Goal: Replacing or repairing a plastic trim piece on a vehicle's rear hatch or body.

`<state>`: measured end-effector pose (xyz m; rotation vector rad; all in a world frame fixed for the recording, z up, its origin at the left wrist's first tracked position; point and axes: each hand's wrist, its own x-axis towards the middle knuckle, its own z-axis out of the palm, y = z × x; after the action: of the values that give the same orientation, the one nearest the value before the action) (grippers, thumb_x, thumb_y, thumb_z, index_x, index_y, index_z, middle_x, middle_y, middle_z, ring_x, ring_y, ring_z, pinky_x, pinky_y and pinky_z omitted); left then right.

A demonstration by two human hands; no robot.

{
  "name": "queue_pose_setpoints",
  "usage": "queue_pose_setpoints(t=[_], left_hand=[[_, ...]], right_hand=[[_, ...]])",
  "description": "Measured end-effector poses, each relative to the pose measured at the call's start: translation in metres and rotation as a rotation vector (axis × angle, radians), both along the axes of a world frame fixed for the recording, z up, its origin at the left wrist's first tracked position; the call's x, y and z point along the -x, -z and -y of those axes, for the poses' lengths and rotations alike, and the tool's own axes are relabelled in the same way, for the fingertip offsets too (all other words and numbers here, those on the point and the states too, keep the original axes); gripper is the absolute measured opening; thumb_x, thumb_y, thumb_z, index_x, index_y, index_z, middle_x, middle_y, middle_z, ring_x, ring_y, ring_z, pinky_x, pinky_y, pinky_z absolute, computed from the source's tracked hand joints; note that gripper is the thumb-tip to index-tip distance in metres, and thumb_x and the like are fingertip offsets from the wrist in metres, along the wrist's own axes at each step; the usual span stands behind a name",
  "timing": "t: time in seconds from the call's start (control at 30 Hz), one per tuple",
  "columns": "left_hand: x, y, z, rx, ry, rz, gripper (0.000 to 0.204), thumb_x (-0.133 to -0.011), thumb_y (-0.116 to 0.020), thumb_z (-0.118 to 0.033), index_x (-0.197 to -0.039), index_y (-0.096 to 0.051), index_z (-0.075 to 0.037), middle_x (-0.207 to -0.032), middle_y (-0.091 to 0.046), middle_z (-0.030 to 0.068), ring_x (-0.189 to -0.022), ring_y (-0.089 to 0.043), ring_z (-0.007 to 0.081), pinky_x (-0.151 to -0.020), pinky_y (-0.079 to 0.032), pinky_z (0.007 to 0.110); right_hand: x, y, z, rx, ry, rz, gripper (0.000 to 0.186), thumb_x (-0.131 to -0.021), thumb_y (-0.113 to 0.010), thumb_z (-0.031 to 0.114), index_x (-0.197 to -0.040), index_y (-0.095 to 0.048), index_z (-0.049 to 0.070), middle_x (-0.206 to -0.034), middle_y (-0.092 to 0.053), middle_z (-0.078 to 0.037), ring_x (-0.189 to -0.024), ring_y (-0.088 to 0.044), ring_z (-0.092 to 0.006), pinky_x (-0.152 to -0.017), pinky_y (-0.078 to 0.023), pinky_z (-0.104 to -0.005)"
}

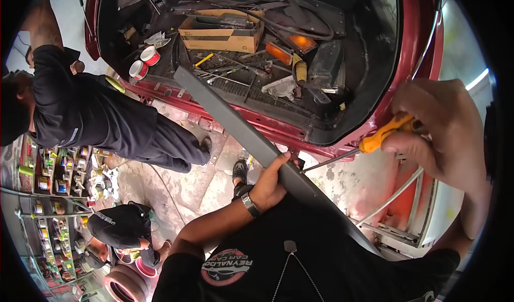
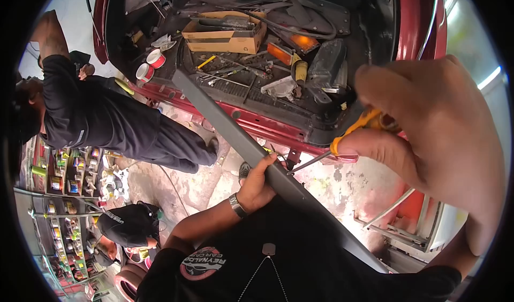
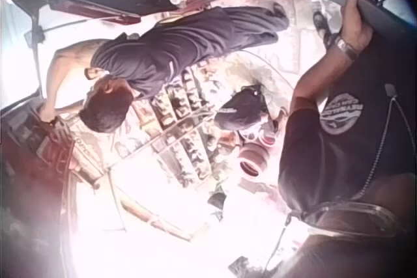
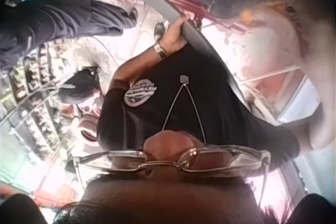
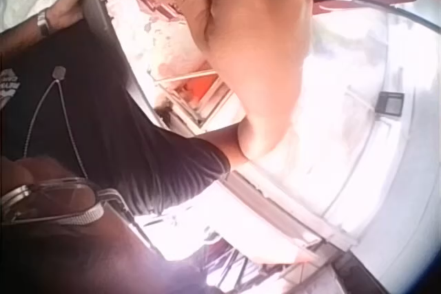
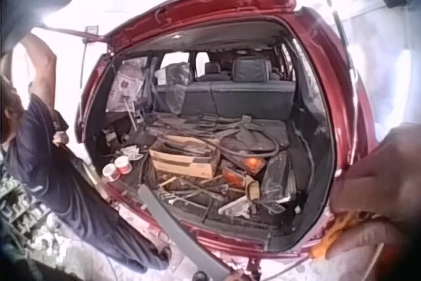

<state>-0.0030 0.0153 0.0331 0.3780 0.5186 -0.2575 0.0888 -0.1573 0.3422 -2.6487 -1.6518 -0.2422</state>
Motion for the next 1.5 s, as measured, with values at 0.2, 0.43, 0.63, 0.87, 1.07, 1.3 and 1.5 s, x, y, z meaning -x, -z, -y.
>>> queue_pose_setpoints(t=[0.2, 0.43, 0.63, 0.87, 1.07, 1.3, 1.5], left_hand=[[0.006, -0.003, 0.013, 0.013, -0.014, 0.002, 0.019, -0.089, -0.065, -0.024, -0.096, -0.058, -0.008, -0.086, -0.062, 0.0027, -0.080, -0.060, 0.0133, -0.075, -0.050, 0.030], [0.011, -0.003, 0.030, 0.005, -0.029, -0.006, 0.018, -0.090, -0.065, -0.024, -0.095, -0.057, -0.009, -0.087, -0.063, 0.0032, -0.080, -0.061, 0.0133, -0.075, -0.051, 0.030], [0.012, -0.002, 0.039, 0.014, -0.019, 0.030, 0.017, -0.089, -0.067, -0.024, -0.095, -0.057, -0.011, -0.087, -0.063, 0.0034, -0.081, -0.061, 0.0140, -0.076, -0.052, 0.031], [0.009, 0.000, 0.045, -0.007, -0.007, 0.027, 0.018, -0.088, -0.068, -0.024, -0.095, -0.057, -0.012, -0.088, -0.063, 0.0034, -0.081, -0.061, 0.0137, -0.076, -0.052, 0.030], [0.004, -0.002, 0.046, -0.005, -0.001, 0.051, 0.018, -0.088, -0.068, -0.023, -0.095, -0.057, -0.011, -0.088, -0.064, 0.0041, -0.082, -0.062, 0.0141, -0.075, -0.052, 0.030], [0.001, -0.005, 0.038, -0.094, 0.034, 0.039, 0.018, -0.091, -0.062, -0.028, -0.094, -0.057, -0.011, -0.089, -0.062, 0.0027, -0.084, -0.060, 0.0134, -0.080, -0.049, 0.032], [0.000, 0.000, 0.033, -0.062, 0.061, 0.068, 0.023, -0.091, -0.063, -0.030, -0.099, -0.056, -0.010, -0.094, -0.062, 0.0029, -0.086, -0.060, 0.0151, -0.082, -0.049, 0.034]], right_hand=[[-0.008, -0.010, -0.006, -0.153, -0.408, -0.485, 0.018, -0.071, -0.062, 0.007, -0.087, -0.059, 0.001, -0.080, -0.054, -0.012, -0.065, -0.055, -0.0224, -0.057, -0.041, -0.0323], [0.011, -0.015, 0.013, -0.031, -0.209, -0.265, 0.008, -0.076, -0.053, 0.003, -0.083, -0.055, 0.000, -0.083, -0.053, -0.015, -0.068, -0.056, -0.0256, -0.061, -0.044, -0.0300], [0.008, 0.000, 0.021, -0.213, -0.247, -0.239, 0.026, -0.076, -0.068, 0.009, -0.091, -0.051, -0.002, -0.081, -0.051, -0.015, -0.069, -0.057, -0.0289, -0.059, -0.045, -0.0342], [-0.009, 0.016, 0.035, -0.437, -0.414, -0.537, 0.038, -0.067, -0.076, 0.010, -0.091, -0.048, 0.004, -0.080, -0.054, -0.012, -0.072, -0.056, -0.0208, -0.065, -0.045, -0.0312], [-0.026, 0.055, 0.047, -0.755, -0.290, -0.988, 0.026, -0.087, -0.064, 0.023, -0.093, -0.044, 0.007, -0.082, -0.052, -0.008, -0.066, -0.052, -0.0140, -0.065, -0.047, -0.0261], [-0.012, 0.062, 0.026, -0.777, -0.153, -0.705, 0.016, -0.085, -0.067, 0.012, -0.078, -0.055, 0.003, -0.068, -0.055, -0.003, -0.065, -0.058, -0.0152, -0.061, -0.046, -0.0278], [0.019, 0.184, 0.015, 0.036, -0.022, -0.531, 0.019, -0.087, -0.061, 0.021, -0.087, -0.060, 0.002, -0.075, -0.065, -0.014, -0.067, -0.065, -0.0342, -0.059, -0.050, -0.0451]])
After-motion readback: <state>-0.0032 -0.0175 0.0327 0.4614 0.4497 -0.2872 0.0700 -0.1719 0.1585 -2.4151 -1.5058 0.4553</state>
